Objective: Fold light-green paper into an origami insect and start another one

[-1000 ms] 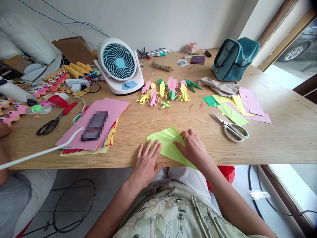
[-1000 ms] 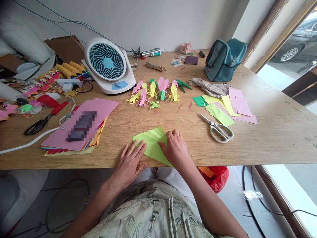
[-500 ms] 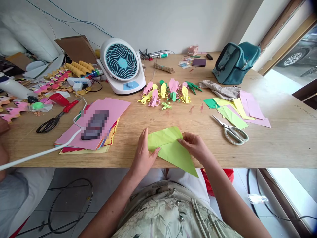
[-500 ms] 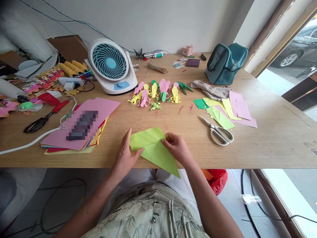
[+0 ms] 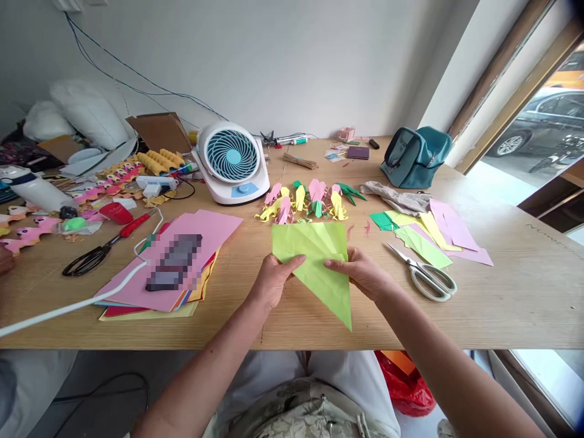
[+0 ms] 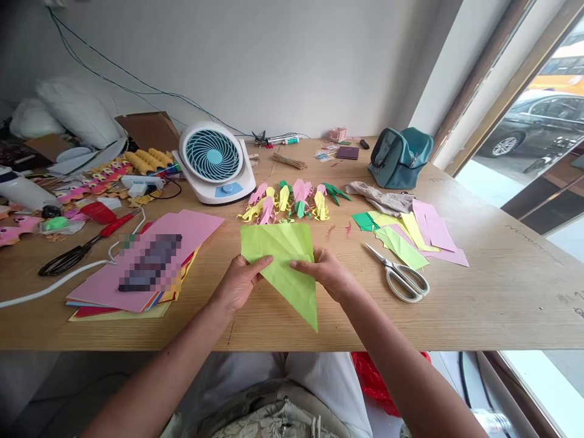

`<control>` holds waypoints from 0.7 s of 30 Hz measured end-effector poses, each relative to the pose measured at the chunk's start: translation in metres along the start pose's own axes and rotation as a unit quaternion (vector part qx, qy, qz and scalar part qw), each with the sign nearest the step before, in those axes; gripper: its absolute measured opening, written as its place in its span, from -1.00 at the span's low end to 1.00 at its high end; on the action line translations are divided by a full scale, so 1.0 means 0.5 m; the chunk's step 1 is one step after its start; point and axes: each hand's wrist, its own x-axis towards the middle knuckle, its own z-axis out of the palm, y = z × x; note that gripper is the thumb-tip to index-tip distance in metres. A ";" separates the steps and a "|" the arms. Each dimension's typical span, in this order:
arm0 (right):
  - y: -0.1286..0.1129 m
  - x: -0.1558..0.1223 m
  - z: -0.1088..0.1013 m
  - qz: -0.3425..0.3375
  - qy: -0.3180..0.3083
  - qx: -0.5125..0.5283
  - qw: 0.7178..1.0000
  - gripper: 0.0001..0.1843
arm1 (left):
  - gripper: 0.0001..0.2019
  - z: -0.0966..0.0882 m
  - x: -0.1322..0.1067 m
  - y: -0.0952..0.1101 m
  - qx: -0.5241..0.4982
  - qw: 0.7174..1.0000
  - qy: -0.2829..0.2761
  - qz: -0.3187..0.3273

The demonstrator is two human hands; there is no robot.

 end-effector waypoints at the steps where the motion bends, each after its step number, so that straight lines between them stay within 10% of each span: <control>1: -0.008 0.009 -0.005 0.006 -0.005 -0.003 1.000 -0.60 | -0.53 0.003 0.015 0.007 -0.005 1.000 -0.003 0.005; 11: 0.007 0.092 -0.052 -0.039 0.100 0.072 0.992 -0.65 | -0.52 -0.004 0.130 0.009 -0.008 0.999 0.011 0.030; 21: 0.056 0.110 -0.039 -0.049 0.146 0.119 0.981 -0.62 | -0.45 0.003 0.117 -0.071 0.058 0.991 -0.084 -0.088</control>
